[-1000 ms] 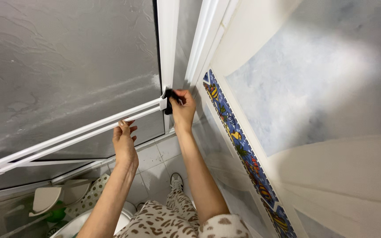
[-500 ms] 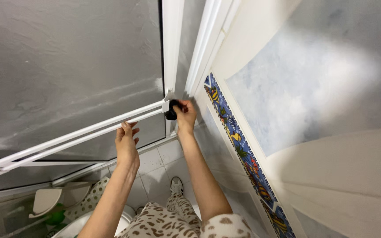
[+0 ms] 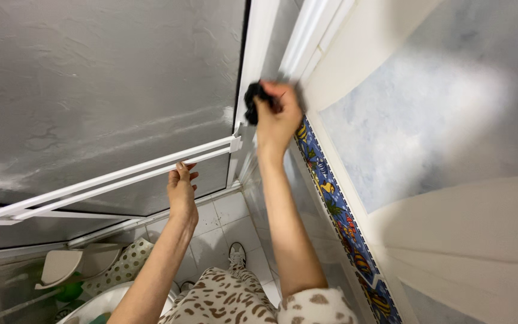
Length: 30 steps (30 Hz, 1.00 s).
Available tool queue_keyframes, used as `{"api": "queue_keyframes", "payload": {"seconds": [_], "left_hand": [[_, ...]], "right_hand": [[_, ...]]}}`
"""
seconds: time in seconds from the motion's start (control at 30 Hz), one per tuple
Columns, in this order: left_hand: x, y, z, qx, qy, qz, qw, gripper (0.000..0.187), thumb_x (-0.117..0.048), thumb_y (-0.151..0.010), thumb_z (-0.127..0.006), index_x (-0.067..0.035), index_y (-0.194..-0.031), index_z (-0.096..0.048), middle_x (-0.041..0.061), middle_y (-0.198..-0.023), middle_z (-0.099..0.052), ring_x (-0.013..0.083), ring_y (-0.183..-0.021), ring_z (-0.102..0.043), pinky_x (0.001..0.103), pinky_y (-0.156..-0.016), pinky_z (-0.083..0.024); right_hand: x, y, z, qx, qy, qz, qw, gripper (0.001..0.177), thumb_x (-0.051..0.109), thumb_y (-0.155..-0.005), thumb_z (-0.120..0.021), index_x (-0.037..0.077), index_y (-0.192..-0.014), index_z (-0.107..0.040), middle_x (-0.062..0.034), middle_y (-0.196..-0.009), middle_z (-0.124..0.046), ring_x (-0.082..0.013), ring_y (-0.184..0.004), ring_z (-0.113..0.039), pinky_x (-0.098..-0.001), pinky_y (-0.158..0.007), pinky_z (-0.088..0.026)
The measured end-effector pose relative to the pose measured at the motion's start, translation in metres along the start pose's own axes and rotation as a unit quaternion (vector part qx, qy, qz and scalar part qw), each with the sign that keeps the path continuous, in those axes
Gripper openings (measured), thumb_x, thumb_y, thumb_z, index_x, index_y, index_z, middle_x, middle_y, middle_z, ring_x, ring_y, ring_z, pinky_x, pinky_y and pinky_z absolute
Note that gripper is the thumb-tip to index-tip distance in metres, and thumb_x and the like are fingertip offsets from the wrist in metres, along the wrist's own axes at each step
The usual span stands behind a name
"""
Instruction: The person rinses a cloth in a bowl at a sink and wipes down a frosted glass shower door, including the frame and bottom edges.
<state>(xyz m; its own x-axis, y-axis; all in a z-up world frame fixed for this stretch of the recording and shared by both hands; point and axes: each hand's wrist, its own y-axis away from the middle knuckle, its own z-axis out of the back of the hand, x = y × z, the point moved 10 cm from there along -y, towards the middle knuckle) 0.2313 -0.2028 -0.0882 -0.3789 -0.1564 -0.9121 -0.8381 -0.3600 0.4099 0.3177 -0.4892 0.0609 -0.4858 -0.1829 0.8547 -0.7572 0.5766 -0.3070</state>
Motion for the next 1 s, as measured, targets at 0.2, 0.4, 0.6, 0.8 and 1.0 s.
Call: {"api": "queue_keyframes", "payload": {"seconds": [0.2,0.4,0.6,0.8,1.0], "left_hand": [[0.003,-0.006,-0.001,-0.001,0.020,-0.010,1.000,0.031,-0.046,-0.106,-0.044,-0.019,-0.107,-0.059,-0.004,-0.113,-0.066,0.0115,-0.100,-0.053,0.034,-0.091,-0.041],[0.002,-0.007,0.005,0.013,-0.009,0.006,1.000,0.040,-0.049,-0.105,-0.046,-0.014,-0.115,-0.065,-0.001,-0.122,-0.068,0.0140,-0.107,-0.055,0.035,-0.095,-0.041],[0.006,0.023,0.037,0.066,-0.054,0.046,0.995,0.051,-0.051,-0.097,-0.052,-0.014,-0.131,-0.061,0.000,-0.137,-0.066,0.0184,-0.124,-0.056,0.040,-0.107,-0.041],[0.034,0.073,0.074,0.106,-0.162,0.042,0.980,0.063,-0.051,-0.092,-0.063,-0.013,-0.142,-0.056,0.007,-0.136,-0.063,0.0217,-0.133,-0.053,0.042,-0.114,-0.039],[0.021,0.103,0.104,0.157,-0.173,-0.056,0.971,0.061,-0.045,-0.088,-0.072,-0.013,-0.138,-0.060,0.006,-0.130,-0.067,0.0204,-0.128,-0.059,0.040,-0.107,-0.043]], "right_hand": [[-0.009,0.018,0.010,0.005,0.204,0.073,0.976,0.024,-0.014,-0.081,-0.078,0.001,-0.097,-0.067,-0.0075,-0.096,-0.073,-0.0158,-0.086,-0.068,-0.0259,-0.076,-0.053],[-0.114,0.051,0.040,0.033,0.132,0.026,0.990,0.022,-0.006,-0.082,-0.077,0.004,-0.098,-0.065,-0.0065,-0.102,-0.073,-0.0140,-0.095,-0.072,-0.0278,-0.086,-0.058],[-0.150,0.134,0.082,0.078,0.335,-0.091,0.935,0.026,0.017,-0.090,-0.078,0.000,-0.106,-0.066,-0.0110,-0.091,-0.072,-0.0231,-0.081,-0.068,-0.0358,-0.077,-0.054],[-0.176,0.239,0.074,0.085,0.042,-0.401,0.911,0.022,0.024,-0.099,-0.067,0.004,-0.107,-0.071,-0.0025,-0.092,-0.073,-0.0127,-0.081,-0.066,-0.0284,-0.070,-0.052],[-0.147,0.314,0.027,0.157,-0.096,-0.584,0.790,0.031,0.039,-0.100,-0.056,0.011,-0.107,-0.066,-0.0020,-0.083,-0.071,-0.0151,-0.070,-0.069,-0.0330,-0.060,-0.058]]}}
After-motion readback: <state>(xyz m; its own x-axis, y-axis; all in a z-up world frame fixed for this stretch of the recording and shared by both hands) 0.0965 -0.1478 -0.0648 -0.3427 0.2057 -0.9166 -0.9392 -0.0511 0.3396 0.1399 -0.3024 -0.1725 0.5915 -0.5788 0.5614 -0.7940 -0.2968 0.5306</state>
